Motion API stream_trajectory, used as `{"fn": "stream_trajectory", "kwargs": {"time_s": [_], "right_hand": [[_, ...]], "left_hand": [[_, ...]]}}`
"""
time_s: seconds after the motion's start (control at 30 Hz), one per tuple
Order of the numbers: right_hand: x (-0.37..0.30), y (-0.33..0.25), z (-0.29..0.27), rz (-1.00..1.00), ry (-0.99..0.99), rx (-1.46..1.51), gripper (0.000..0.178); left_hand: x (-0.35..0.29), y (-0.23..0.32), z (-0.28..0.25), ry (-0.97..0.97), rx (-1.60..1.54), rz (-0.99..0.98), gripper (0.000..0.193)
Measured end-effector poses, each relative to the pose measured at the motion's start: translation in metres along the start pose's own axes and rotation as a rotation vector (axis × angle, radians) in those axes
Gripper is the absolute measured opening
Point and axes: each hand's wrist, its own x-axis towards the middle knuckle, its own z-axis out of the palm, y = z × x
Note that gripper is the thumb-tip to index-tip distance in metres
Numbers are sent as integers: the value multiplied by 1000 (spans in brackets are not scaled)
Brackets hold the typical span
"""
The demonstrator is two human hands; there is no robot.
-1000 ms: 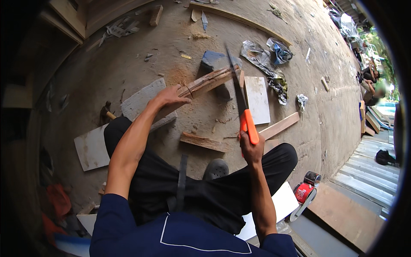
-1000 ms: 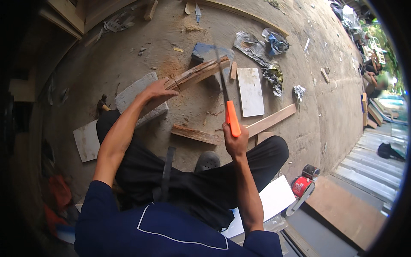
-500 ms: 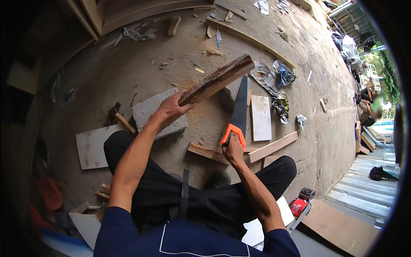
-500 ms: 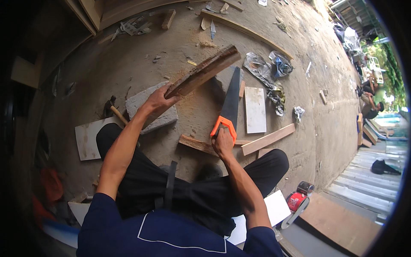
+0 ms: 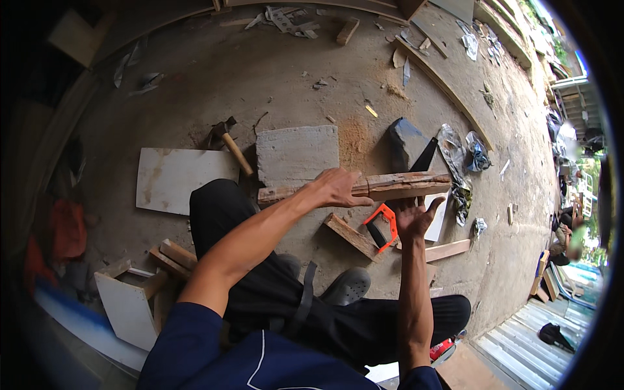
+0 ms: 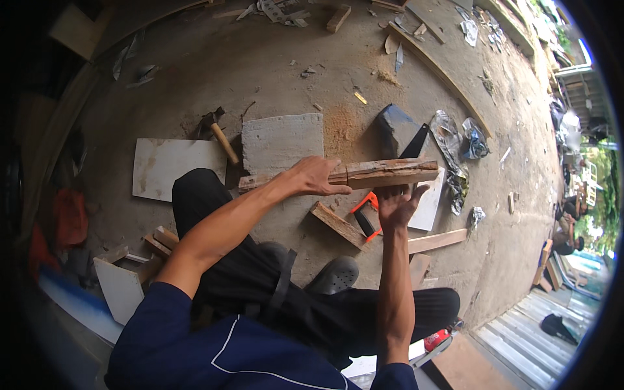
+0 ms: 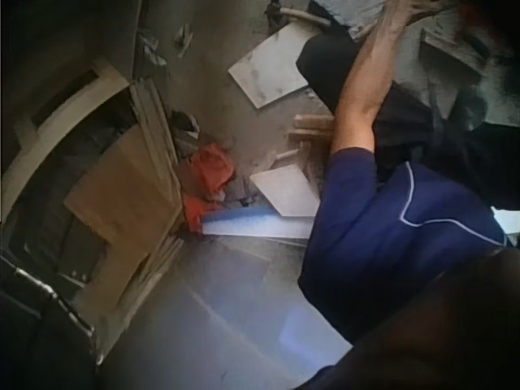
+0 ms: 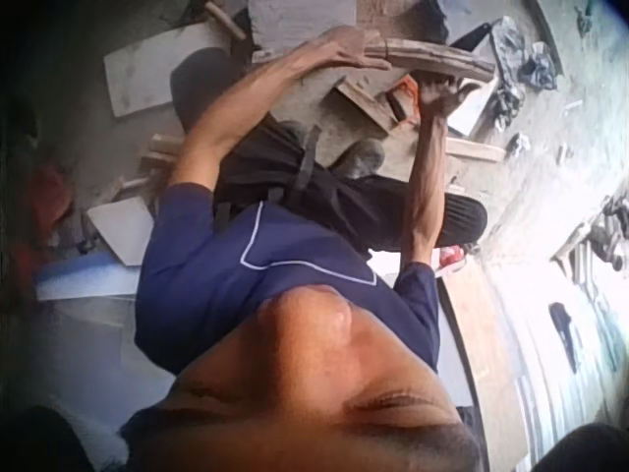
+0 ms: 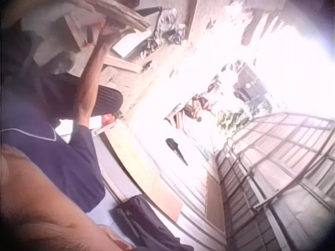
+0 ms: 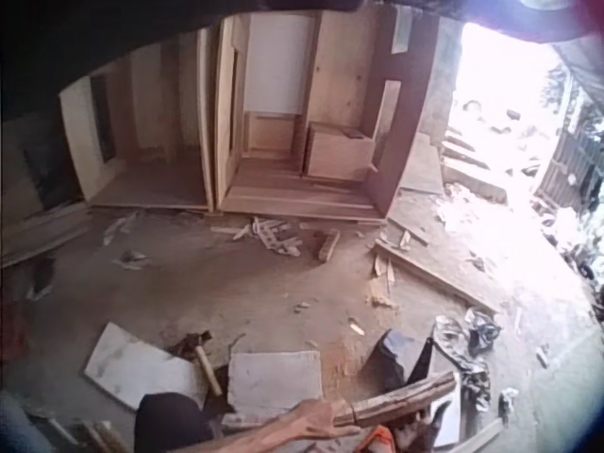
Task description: The person sits on the floor and uses a hand saw to cut a small wooden plank placed on a concrete block. After cutting, the person separates the pieces and arranges them on the floor.
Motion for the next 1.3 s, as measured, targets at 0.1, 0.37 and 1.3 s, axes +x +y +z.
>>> {"fn": "stream_trajectory", "kwargs": {"time_s": [0.1,0.37,1.3], "right_hand": [[4,18,1,-115,3,120,91],[11,25,12,-141,306,71,99],[35,29,9,232,103,76,68]], "left_hand": [[-3,13,10,-8,-73,79,73],[-6,21,38,58,-53,197,69],[-50,-17,24,30,-5,-133,72]]}}
